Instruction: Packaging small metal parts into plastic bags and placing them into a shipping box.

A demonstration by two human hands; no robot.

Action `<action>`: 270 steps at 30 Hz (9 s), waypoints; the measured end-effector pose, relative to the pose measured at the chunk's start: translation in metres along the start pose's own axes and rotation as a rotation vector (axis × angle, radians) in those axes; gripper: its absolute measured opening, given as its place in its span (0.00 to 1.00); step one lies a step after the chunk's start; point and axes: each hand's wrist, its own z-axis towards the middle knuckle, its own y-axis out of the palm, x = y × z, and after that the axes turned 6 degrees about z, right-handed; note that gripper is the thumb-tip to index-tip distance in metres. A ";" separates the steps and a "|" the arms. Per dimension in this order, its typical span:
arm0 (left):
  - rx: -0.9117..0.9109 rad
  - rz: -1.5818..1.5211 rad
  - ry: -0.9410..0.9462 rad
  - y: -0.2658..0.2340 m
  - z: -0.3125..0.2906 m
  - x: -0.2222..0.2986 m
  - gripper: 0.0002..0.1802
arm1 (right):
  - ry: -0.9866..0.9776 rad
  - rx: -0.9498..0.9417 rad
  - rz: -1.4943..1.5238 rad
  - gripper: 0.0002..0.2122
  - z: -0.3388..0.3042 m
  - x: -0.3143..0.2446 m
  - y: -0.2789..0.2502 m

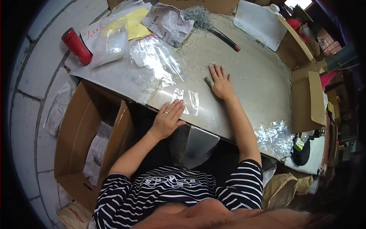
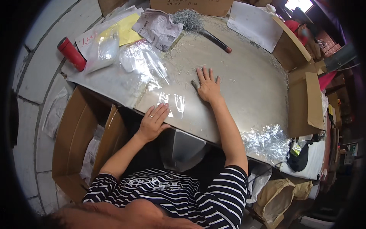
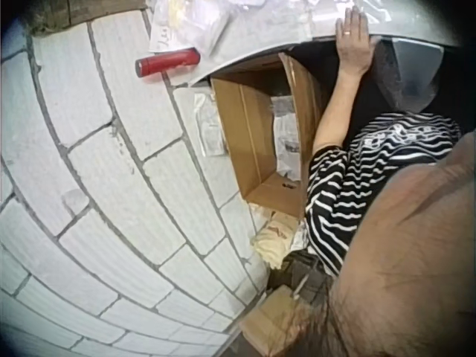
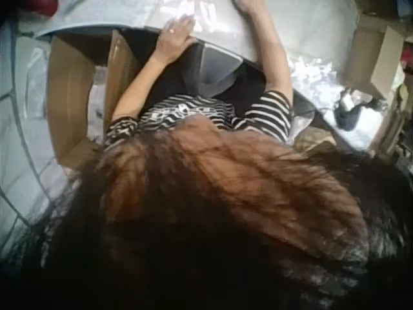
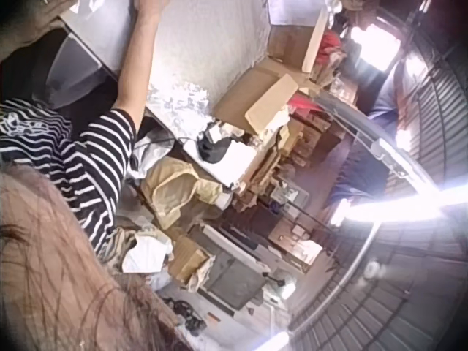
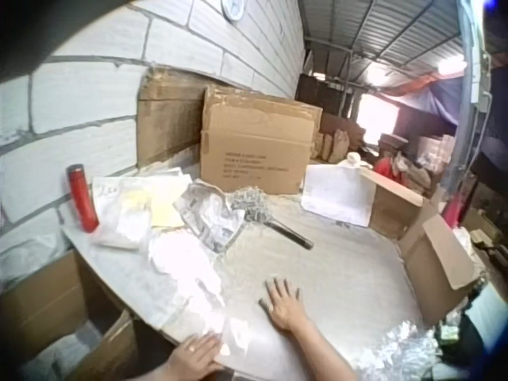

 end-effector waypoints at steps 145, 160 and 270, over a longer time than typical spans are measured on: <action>0.239 -0.034 0.114 0.010 -0.017 -0.015 0.24 | -0.129 0.116 0.278 0.24 -0.077 -0.010 -0.004; -0.120 -1.255 -0.500 -0.033 -0.025 0.077 0.02 | 0.232 0.075 1.306 0.12 -0.229 -0.101 -0.027; -0.652 -1.851 -0.625 -0.018 -0.044 0.091 0.36 | 0.229 0.035 1.022 0.05 -0.272 -0.088 0.000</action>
